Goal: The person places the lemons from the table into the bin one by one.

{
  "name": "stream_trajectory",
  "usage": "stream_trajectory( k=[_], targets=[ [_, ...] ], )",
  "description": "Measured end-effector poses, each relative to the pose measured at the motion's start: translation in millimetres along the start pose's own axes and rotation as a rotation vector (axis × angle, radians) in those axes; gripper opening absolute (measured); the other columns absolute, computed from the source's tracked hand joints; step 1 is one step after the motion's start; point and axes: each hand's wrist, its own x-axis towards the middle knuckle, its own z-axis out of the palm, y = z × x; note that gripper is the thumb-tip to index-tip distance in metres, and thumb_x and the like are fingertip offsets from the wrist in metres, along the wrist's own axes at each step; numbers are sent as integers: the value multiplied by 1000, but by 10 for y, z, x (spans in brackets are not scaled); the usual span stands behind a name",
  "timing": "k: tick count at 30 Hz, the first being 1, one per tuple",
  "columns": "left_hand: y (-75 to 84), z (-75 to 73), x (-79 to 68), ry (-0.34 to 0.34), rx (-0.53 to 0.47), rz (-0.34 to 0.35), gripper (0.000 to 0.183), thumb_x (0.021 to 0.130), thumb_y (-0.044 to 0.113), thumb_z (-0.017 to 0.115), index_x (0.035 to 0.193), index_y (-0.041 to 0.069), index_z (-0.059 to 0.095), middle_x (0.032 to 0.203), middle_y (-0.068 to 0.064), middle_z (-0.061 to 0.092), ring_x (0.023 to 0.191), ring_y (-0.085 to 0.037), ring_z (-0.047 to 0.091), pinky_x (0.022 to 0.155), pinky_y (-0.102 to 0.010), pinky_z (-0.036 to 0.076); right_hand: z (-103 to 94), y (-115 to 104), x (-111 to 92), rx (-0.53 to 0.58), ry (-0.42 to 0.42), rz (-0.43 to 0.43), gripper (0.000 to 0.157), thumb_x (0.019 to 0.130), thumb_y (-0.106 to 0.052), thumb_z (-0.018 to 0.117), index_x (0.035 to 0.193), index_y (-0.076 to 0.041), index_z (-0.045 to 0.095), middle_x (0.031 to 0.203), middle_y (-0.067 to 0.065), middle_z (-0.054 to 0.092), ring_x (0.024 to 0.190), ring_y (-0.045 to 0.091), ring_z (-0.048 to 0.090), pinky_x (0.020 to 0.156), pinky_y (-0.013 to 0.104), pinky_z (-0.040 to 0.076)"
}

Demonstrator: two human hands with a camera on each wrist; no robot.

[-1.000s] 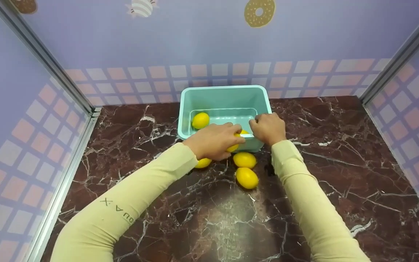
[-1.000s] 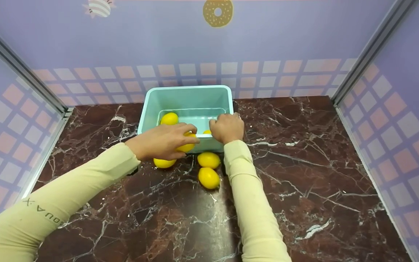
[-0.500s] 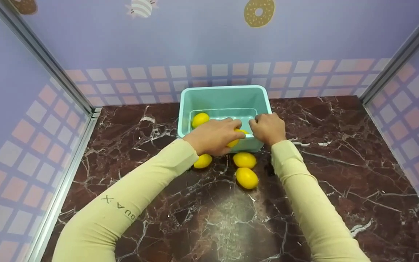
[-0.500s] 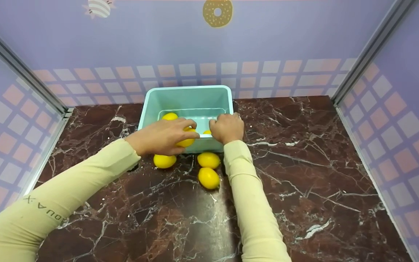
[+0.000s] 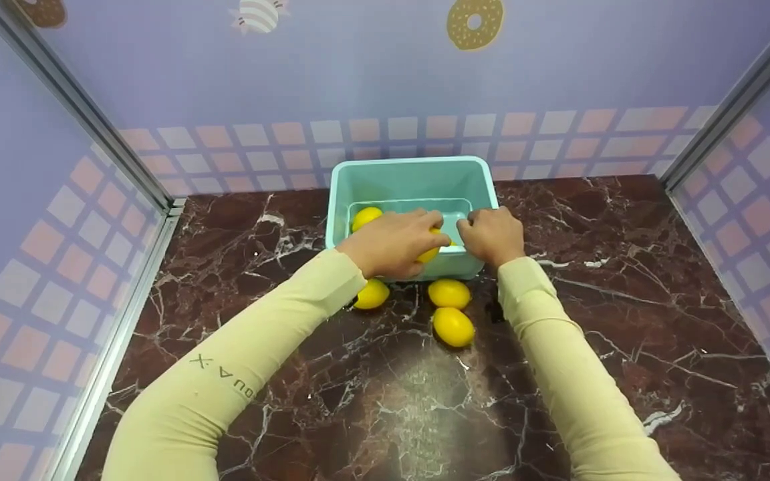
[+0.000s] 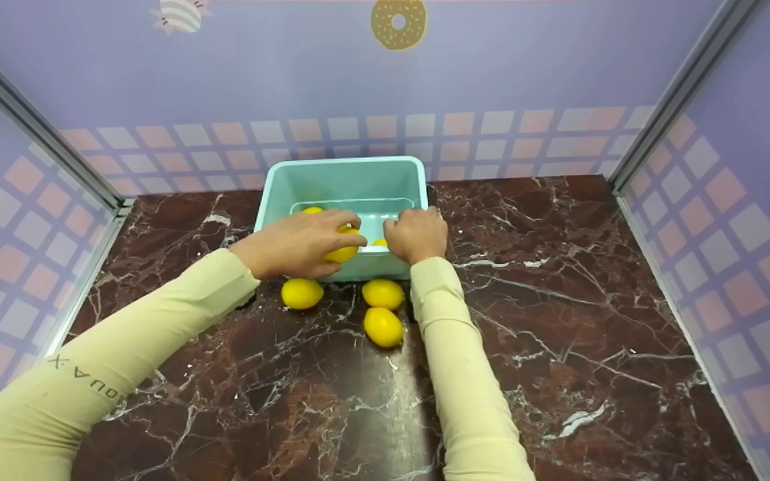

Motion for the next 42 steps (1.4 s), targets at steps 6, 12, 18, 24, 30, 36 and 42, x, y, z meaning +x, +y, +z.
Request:
stream_trajectory(
  k=[6, 12, 18, 24, 30, 36, 42],
  targets=[
    [-38, -18, 18, 6, -17, -17, 36, 83, 16, 66, 118, 17, 64, 112, -7, 55, 88, -21, 53, 70, -32, 53, -10, -12, -4, 2, -4, 1, 41, 92, -37, 39, 60, -14, 50, 72, 13, 62, 86, 39, 61, 71, 55, 49],
    [-88, -49, 36, -50, -37, -62, 39, 85, 19, 66, 124, 18, 61, 118, -7, 53, 94, -21, 52, 79, -33, 53, -6, -11, 0, -4, -11, 8, 42, 92, -38, 39, 63, -11, 54, 78, 15, 65, 90, 40, 61, 74, 56, 48],
    [-138, -61, 64, -66, -37, -94, 43, 86, 19, 65, 128, 19, 59, 124, -8, 52, 101, -23, 53, 82, -36, 54, -22, -17, -6, -5, -24, 14, 42, 93, -38, 38, 64, -12, 54, 78, 14, 64, 92, 39, 60, 76, 56, 48],
    [-175, -48, 87, -45, -59, -111, 45, 83, 18, 67, 127, 18, 60, 123, -8, 53, 97, -22, 54, 79, -35, 54, -25, -18, -11, -2, -28, 6, 42, 94, -37, 38, 60, -13, 48, 68, 11, 57, 86, 39, 60, 69, 53, 48],
    [-200, -41, 97, -42, -62, -118, 46, 83, 16, 67, 128, 18, 60, 120, -7, 53, 95, -21, 54, 76, -35, 55, -23, -22, -7, -8, -25, 12, 43, 94, -38, 38, 61, -13, 50, 72, 13, 61, 87, 39, 61, 72, 54, 49],
    [-219, -46, 103, -48, -69, -137, 46, 82, 15, 67, 128, 18, 61, 121, -8, 54, 96, -22, 54, 77, -36, 55, -18, -13, -1, -9, -24, 16, 43, 93, -38, 38, 65, -12, 55, 80, 15, 66, 91, 40, 61, 75, 57, 49],
    [-244, -48, 111, -49, -68, -151, 45, 83, 16, 66, 127, 18, 60, 122, -8, 53, 97, -22, 54, 77, -37, 55, -17, -13, 2, -11, -27, 21, 43, 93, -39, 38, 67, -11, 58, 83, 15, 67, 92, 40, 61, 75, 57, 49]
  ],
)
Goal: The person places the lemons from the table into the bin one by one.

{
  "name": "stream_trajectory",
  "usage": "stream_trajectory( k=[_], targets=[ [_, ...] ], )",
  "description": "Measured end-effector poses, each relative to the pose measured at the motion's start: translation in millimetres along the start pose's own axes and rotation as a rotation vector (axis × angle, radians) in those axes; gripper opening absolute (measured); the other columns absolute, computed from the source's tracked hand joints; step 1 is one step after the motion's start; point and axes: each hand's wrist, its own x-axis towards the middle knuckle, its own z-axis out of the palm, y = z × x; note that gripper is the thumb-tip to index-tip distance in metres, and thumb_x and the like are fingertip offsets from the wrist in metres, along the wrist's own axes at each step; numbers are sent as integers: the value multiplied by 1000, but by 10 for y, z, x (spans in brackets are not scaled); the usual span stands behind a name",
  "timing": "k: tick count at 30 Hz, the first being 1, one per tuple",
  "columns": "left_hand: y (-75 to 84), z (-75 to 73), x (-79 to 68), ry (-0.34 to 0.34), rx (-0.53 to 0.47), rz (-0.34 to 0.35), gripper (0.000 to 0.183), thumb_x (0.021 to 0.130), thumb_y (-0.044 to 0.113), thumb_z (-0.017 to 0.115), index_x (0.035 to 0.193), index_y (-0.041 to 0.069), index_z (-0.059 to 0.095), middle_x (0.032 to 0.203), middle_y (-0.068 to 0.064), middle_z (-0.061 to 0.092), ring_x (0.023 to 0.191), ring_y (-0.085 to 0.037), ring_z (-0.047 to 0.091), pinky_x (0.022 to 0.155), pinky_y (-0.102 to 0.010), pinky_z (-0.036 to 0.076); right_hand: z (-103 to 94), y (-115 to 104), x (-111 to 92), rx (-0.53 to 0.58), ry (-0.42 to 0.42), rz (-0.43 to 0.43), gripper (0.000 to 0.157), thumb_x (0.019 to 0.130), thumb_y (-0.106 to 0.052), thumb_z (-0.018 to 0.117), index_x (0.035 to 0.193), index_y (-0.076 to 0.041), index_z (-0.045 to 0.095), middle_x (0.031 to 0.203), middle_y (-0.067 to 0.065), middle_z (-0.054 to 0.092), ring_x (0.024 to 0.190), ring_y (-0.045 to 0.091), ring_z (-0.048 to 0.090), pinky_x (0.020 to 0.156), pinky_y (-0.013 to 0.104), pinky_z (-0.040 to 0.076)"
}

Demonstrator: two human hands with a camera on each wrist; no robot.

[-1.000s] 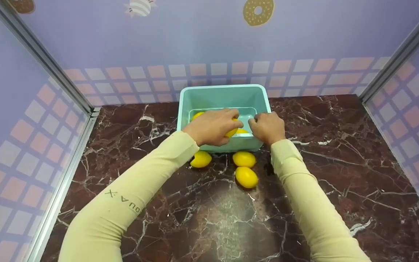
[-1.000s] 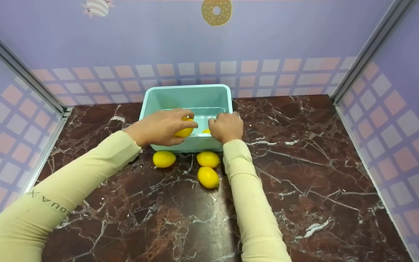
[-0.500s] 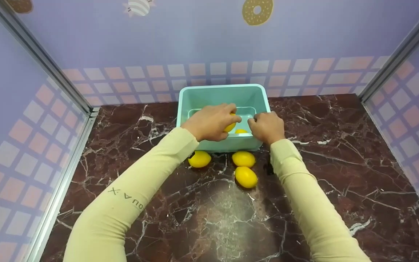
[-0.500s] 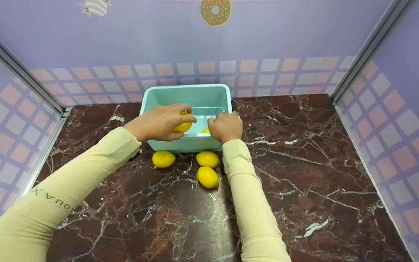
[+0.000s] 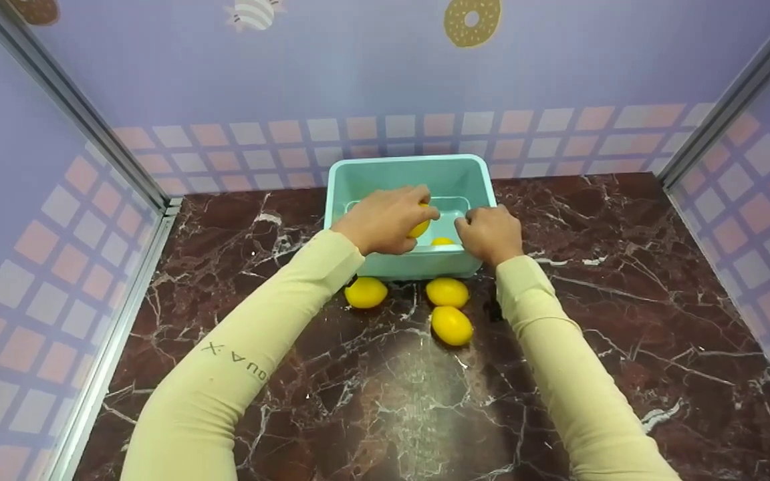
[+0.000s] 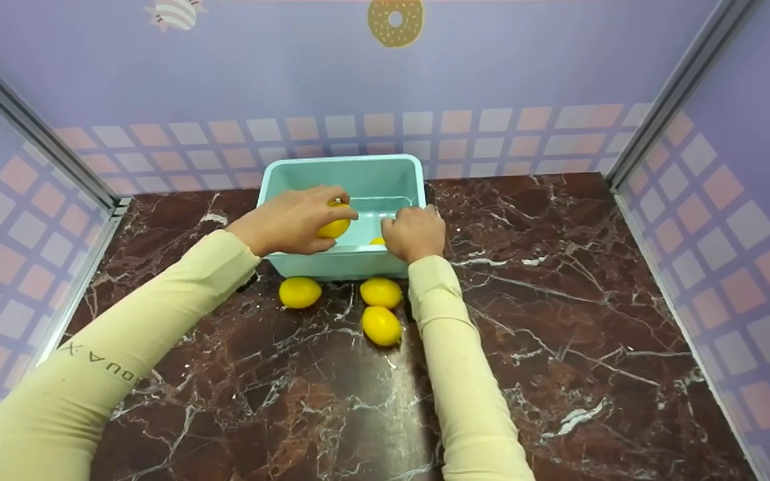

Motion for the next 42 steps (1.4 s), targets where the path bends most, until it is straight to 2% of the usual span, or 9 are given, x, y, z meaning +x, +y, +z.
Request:
stream_trajectory(
  k=[6, 16, 28, 42],
  targets=[
    [-38, 0, 14, 6, -3, -11, 43, 82, 16, 66, 125, 17, 60, 118, -7, 53, 93, -22, 53, 76, -36, 53, -4, -1, 3, -1, -3, -2, 43, 93, -39, 37, 69, -10, 59, 85, 16, 67, 92, 40, 61, 77, 57, 49],
    [-97, 17, 35, 5, -8, -30, 43, 83, 15, 65, 125, 17, 61, 118, -8, 53, 92, -22, 53, 76, -36, 52, 19, 10, 11, 2, 17, -16, 43, 92, -39, 38, 62, -13, 53, 75, 14, 64, 86, 39, 61, 71, 55, 50],
    [-141, 37, 82, -5, -12, -69, 39, 85, 18, 65, 124, 18, 60, 114, -8, 51, 91, -23, 50, 76, -36, 51, 16, 24, 19, -9, -9, -11, 46, 93, -39, 36, 73, -8, 62, 89, 18, 68, 94, 41, 61, 78, 58, 49],
    [-214, 37, 133, -5, -44, -123, 40, 85, 17, 65, 124, 17, 60, 114, -9, 52, 91, -22, 51, 75, -38, 51, 14, 11, 21, -5, -18, -8, 46, 94, -39, 35, 72, -9, 61, 88, 18, 68, 97, 41, 60, 79, 59, 49]
  ],
)
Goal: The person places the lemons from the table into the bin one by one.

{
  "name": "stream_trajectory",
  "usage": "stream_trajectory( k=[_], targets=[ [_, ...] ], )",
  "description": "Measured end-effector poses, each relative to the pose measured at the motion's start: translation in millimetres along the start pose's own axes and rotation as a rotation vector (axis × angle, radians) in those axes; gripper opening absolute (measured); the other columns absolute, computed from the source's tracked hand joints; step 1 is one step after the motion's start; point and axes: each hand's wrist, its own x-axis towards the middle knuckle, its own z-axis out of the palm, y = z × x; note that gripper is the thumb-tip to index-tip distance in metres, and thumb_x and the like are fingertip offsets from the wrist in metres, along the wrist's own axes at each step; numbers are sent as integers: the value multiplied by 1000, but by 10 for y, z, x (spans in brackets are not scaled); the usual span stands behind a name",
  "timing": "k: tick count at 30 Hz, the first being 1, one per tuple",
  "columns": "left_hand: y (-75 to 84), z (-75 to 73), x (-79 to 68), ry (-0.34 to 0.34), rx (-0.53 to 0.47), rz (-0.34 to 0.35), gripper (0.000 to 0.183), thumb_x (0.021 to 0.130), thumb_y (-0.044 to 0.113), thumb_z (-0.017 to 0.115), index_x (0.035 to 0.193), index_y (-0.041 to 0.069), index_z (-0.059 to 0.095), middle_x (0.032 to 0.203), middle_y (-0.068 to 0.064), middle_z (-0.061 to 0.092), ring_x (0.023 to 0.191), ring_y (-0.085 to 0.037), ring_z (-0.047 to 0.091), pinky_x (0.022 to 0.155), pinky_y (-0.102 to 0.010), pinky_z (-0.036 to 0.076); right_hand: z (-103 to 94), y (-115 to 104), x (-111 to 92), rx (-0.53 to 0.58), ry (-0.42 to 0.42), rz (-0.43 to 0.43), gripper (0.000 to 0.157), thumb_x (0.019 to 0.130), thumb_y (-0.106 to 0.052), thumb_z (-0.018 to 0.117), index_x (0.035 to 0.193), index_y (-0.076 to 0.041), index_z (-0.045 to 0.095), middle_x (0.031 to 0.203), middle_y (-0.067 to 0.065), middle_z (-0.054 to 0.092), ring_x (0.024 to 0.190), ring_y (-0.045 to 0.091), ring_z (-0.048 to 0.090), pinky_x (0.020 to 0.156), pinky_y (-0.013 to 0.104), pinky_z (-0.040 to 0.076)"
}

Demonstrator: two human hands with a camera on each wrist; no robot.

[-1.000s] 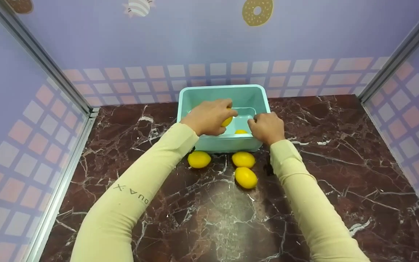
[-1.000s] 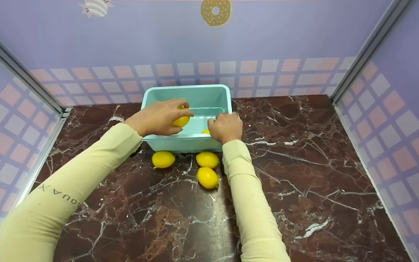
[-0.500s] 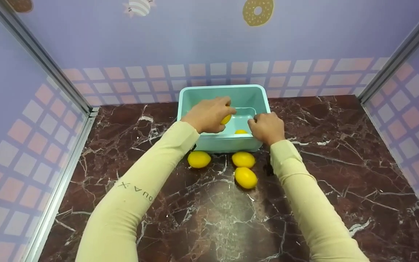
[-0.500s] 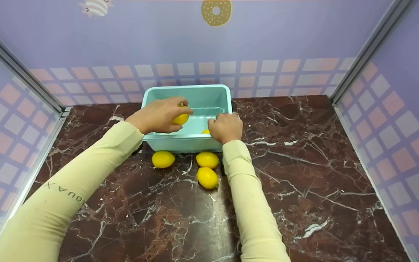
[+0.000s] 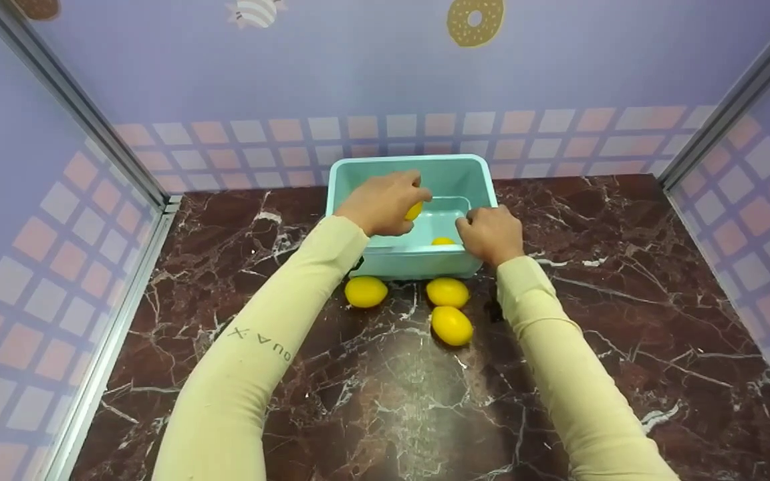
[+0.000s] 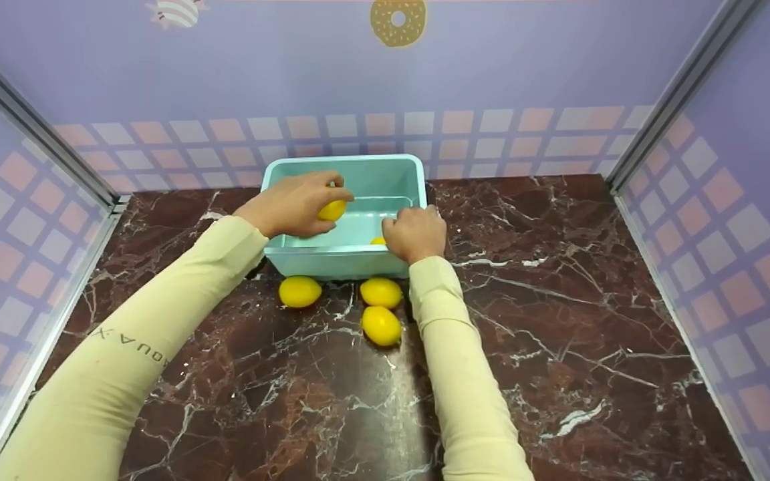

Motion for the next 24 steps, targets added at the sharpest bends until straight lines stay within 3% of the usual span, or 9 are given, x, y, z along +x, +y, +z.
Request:
stream_trajectory(
  k=[12, 24],
  targets=[
    [-10, -9, 86, 3, -14, -5, 41, 84, 18, 66, 124, 18, 60, 113, -8, 53, 91, -22, 51, 77, -38, 50, -41, -13, -16, -3, -7, 10, 46, 94, -40, 36, 77, -8, 64, 93, 19, 69, 97, 41, 60, 81, 59, 48],
    [14, 17, 141, -7, -19, -8, 40, 84, 19, 66, 124, 18, 60, 113, -8, 52, 91, -23, 50, 77, -38, 50, -17, -14, -21, 3, 15, 5, 44, 93, -40, 38, 70, -10, 61, 86, 16, 68, 94, 40, 61, 78, 58, 49]
  ],
)
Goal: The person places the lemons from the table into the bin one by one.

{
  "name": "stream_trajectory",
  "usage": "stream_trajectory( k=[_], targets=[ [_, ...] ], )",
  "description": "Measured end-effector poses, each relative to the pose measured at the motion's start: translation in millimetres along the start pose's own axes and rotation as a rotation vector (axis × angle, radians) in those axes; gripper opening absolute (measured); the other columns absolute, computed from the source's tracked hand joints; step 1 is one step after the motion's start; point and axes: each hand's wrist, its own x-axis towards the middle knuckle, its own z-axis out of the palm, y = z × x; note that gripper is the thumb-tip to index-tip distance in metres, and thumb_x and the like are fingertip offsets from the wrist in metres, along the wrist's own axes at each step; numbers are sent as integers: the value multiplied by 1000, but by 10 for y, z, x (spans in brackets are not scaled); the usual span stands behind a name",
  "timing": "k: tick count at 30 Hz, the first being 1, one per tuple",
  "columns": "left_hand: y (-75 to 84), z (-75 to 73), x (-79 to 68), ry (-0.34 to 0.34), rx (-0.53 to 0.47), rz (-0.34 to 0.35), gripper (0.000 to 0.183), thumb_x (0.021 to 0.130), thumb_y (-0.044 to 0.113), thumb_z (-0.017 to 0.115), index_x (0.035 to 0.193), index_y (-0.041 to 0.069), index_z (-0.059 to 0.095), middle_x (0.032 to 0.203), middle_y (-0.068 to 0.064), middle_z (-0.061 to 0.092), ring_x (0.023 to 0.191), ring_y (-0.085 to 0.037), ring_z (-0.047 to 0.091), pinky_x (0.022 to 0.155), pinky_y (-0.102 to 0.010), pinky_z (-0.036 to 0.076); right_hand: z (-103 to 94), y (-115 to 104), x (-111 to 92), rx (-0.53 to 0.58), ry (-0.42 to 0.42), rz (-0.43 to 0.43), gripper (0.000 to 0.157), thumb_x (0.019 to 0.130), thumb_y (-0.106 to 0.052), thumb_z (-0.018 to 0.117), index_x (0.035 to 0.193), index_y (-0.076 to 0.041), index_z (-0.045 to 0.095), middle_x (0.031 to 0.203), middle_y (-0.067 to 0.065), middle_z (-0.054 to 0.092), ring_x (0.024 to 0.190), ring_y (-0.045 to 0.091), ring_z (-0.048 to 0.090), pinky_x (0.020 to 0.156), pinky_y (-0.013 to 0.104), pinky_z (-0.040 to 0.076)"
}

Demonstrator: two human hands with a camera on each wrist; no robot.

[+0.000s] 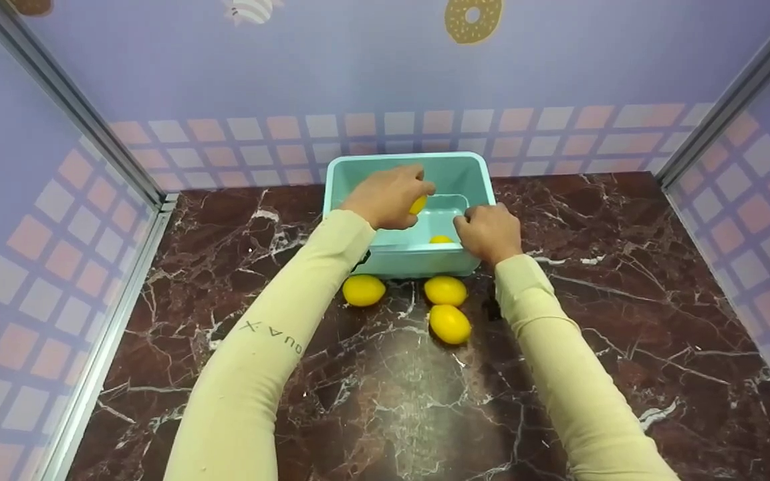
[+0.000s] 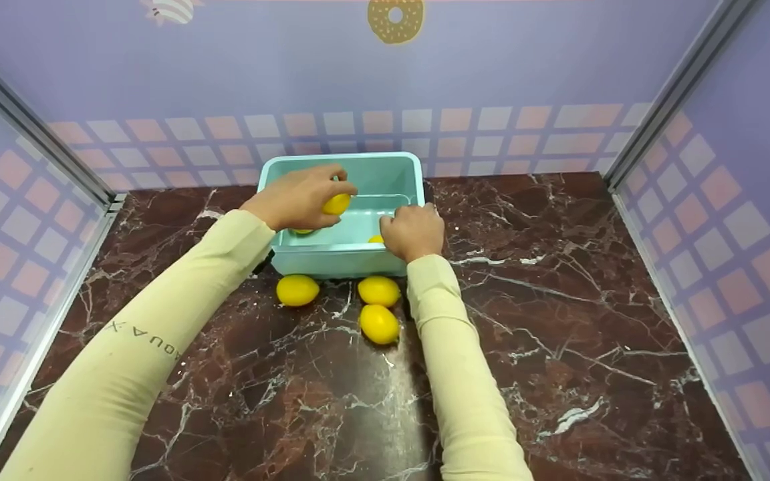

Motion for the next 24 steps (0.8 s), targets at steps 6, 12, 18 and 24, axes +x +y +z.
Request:
stream_trajectory(
  k=[6, 12, 18, 24],
  targets=[
    [-6, 5, 15, 5, 8, 6, 42, 84, 19, 67, 125, 17, 60, 111, -8, 51, 90, -23, 51, 76, -38, 51, -2, -6, -6, 10, 4, -9, 44, 93, -38, 36, 68, -10, 59, 86, 17, 68, 95, 41, 61, 79, 58, 49],
    [-10, -4, 9, -1, 12, 5, 42, 84, 19, 68, 125, 17, 59, 113, -8, 51, 90, -23, 50, 77, -37, 51, -1, -8, -3, 2, 11, -15, 44, 93, -37, 37, 69, -9, 60, 86, 18, 68, 92, 42, 61, 77, 58, 50],
    [-16, -16, -2, -1, 19, 4, 42, 84, 20, 68, 126, 17, 59, 114, -8, 52, 91, -23, 51, 78, -37, 50, 0, -6, 1, 10, 16, -19, 43, 93, -36, 37, 66, -9, 58, 83, 17, 67, 90, 42, 61, 76, 58, 49],
    [-33, -20, -6, 11, 12, 1, 42, 84, 20, 68, 126, 17, 60, 114, -9, 52, 91, -23, 50, 78, -38, 51, 0, 1, 2, 7, 12, -13, 44, 93, -37, 38, 69, -8, 61, 86, 18, 68, 91, 42, 61, 77, 58, 50]
  ],
)
